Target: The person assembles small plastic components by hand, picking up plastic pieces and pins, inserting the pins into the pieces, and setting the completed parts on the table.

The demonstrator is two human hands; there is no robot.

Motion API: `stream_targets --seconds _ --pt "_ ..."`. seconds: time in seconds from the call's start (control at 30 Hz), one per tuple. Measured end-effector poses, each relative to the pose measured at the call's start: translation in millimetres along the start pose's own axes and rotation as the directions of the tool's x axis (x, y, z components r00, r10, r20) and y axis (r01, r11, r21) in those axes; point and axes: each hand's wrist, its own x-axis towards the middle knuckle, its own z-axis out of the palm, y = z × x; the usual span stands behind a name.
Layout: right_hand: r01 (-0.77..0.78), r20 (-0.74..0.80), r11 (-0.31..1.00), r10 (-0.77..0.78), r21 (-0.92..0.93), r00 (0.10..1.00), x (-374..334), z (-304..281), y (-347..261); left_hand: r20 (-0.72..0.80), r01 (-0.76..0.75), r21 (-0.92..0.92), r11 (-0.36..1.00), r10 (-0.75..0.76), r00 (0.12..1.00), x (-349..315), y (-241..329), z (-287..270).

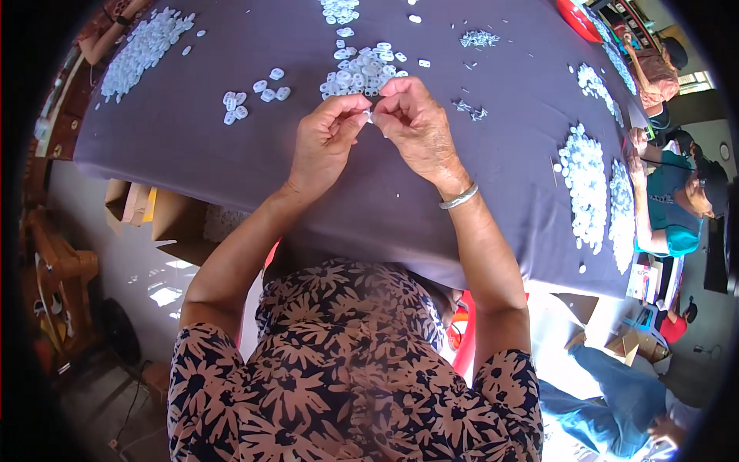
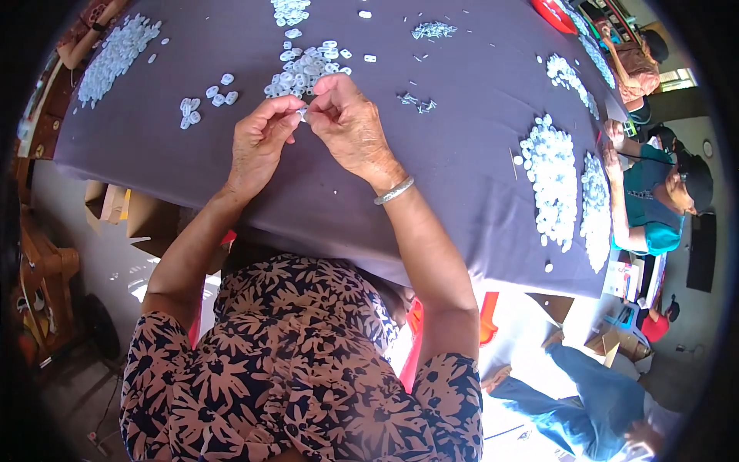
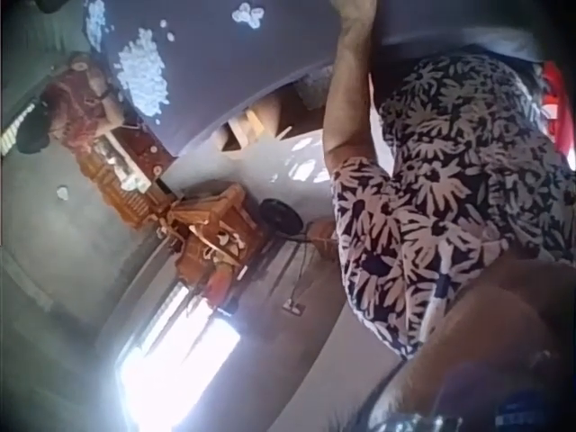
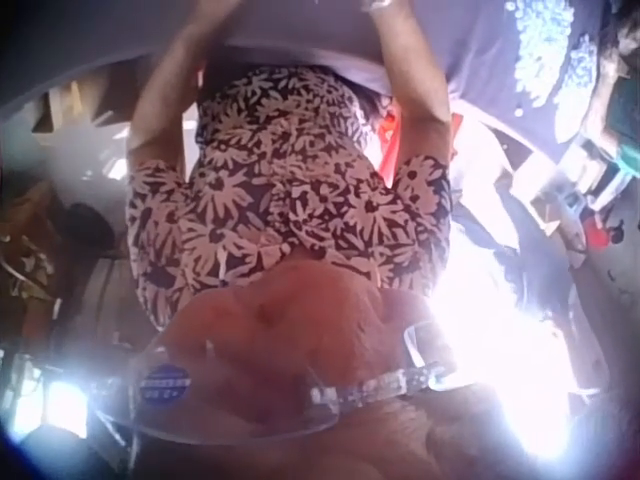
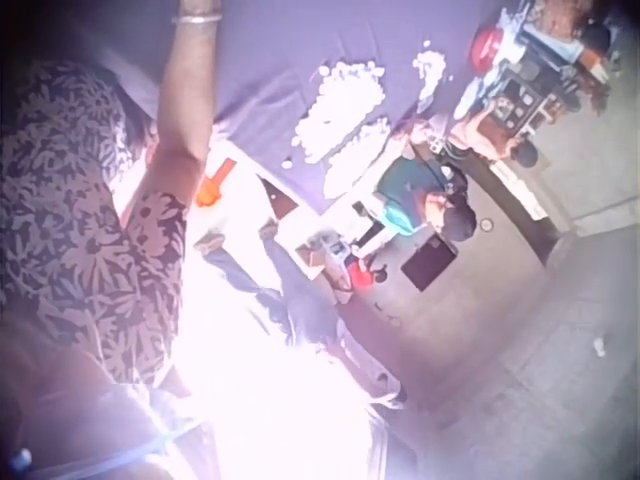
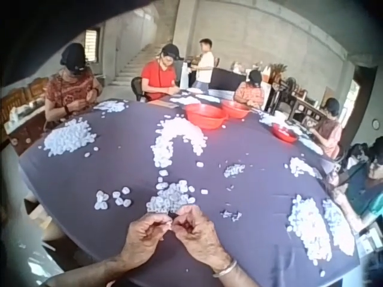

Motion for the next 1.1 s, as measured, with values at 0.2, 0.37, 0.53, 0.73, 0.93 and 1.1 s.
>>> stream_targets --seconds 0.2,0.37,0.53,0.73,0.93,1.1 --pt "0.01 -0.007 0.999 -0.01 0.052 1.0 1.3 -2.4 -1.1 0.022 0.023 -0.078 0.997 -0.022 1.0 0.2 1.7 0.8" --pt "0.003 0.046 0.999 -0.004 0.035 0.999 1.4 -9.8 -4.7 0.104 0.072 -0.077 0.994 -0.064 0.993 0.2 2.3 -2.5" --pt "0.009 -0.183 0.958 -0.065 -0.287 0.981 15.0 -61.1 7.9 0.1 0.091 -0.106 0.99 -0.08 0.992 0.8 5.7 -2.7" --pt "-0.218 -0.261 0.797 0.078 -0.564 0.962 31.6 -135.9 25.7 0.148 0.108 -0.146 0.983 -0.087 0.985 1.2 5.5 6.4" --pt "-0.225 -0.127 0.613 0.201 -0.757 0.971 43.7 -123.7 19.8 0.132 0.113 -0.166 0.98 -0.092 0.987 -0.3 4.4 1.8" --pt "-0.215 -0.137 0.694 0.167 -0.687 0.976 48.1 -113.8 6.7 0.114 0.125 -0.199 0.972 -0.104 0.988 1.5 3.8 3.2"
